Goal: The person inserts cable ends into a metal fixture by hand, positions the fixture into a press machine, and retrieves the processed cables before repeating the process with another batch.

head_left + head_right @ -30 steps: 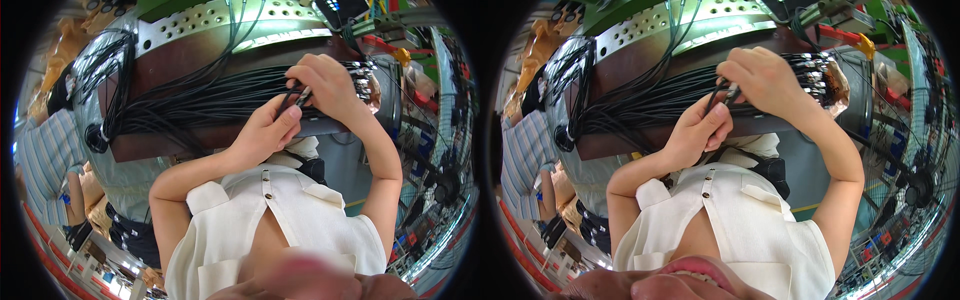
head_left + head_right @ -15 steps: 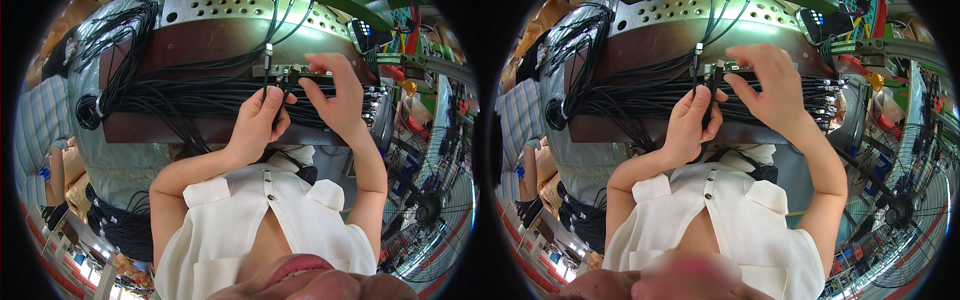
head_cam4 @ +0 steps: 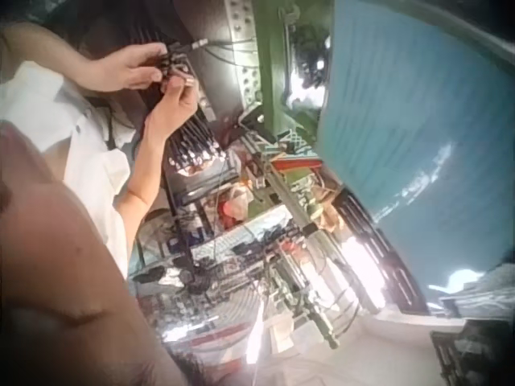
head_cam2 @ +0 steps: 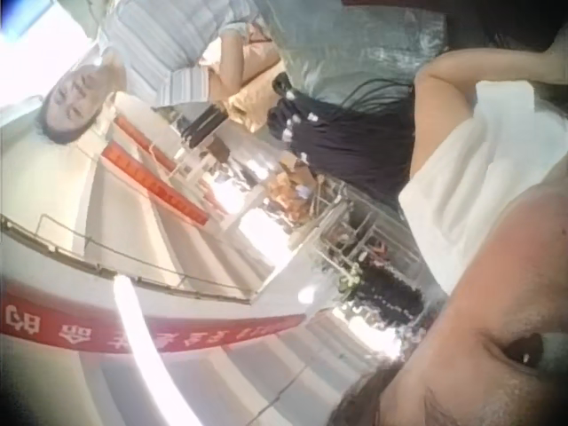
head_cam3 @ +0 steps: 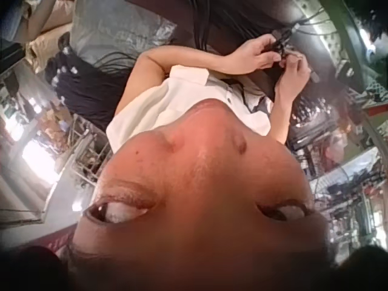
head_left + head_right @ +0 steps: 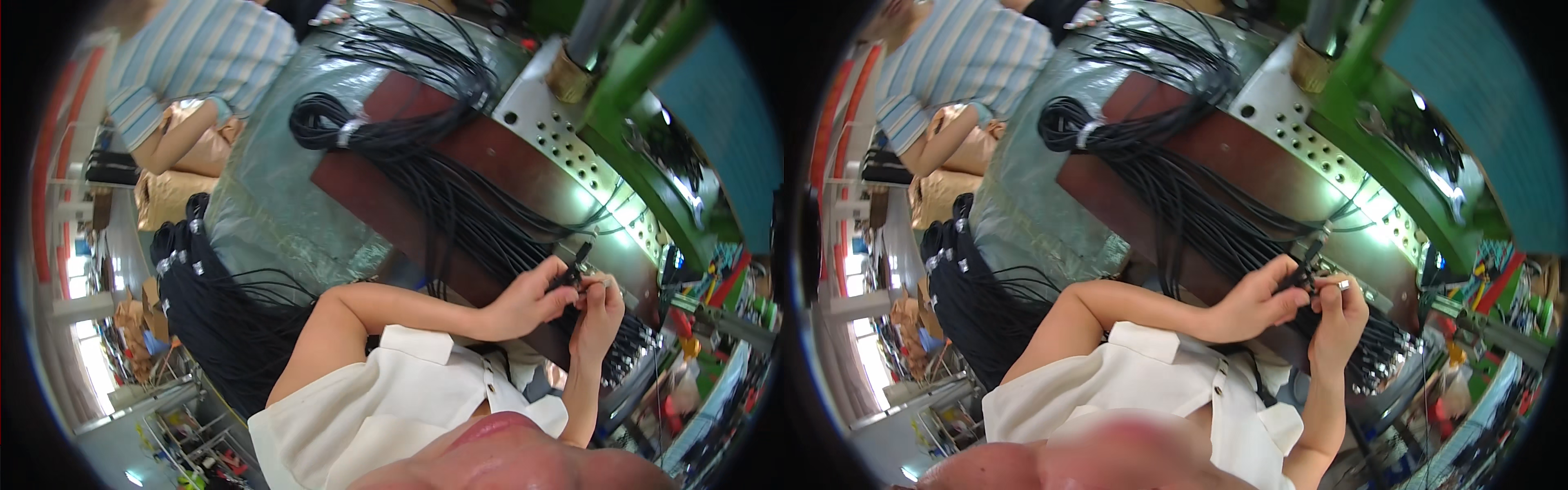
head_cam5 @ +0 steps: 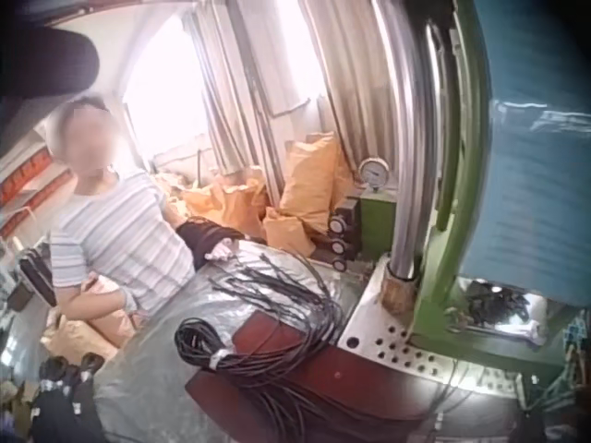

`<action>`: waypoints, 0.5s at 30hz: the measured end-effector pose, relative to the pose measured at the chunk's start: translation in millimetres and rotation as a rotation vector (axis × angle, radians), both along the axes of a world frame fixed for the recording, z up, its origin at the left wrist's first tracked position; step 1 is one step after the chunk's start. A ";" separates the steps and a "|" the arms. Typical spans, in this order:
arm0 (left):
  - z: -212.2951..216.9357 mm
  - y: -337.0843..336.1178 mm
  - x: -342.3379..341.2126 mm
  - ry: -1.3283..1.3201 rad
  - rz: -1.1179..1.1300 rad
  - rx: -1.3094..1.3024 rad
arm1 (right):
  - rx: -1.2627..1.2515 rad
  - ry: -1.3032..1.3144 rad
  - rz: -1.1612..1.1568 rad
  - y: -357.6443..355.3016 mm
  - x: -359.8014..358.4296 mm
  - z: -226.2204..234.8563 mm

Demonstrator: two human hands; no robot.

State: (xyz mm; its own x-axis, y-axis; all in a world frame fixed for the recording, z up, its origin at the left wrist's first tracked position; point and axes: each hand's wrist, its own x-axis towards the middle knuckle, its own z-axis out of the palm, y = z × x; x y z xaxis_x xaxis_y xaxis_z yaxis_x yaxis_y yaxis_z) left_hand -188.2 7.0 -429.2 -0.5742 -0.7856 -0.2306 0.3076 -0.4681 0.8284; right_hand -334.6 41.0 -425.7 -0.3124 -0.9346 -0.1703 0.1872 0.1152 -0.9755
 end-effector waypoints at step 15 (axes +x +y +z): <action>6.7 0.5 1.1 0.034 -0.307 0.204 | -0.569 1.556 0.070 -6.3 -29.9 3.0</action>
State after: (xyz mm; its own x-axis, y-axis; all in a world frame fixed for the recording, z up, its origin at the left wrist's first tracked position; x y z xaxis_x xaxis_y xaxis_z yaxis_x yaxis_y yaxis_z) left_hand -187.1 7.4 -422.5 -0.7858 -0.5154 -0.3419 0.1529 -0.6975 0.7001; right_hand -364.5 34.7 -422.7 0.1974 -0.7827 0.5903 -0.9341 -0.3329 -0.1290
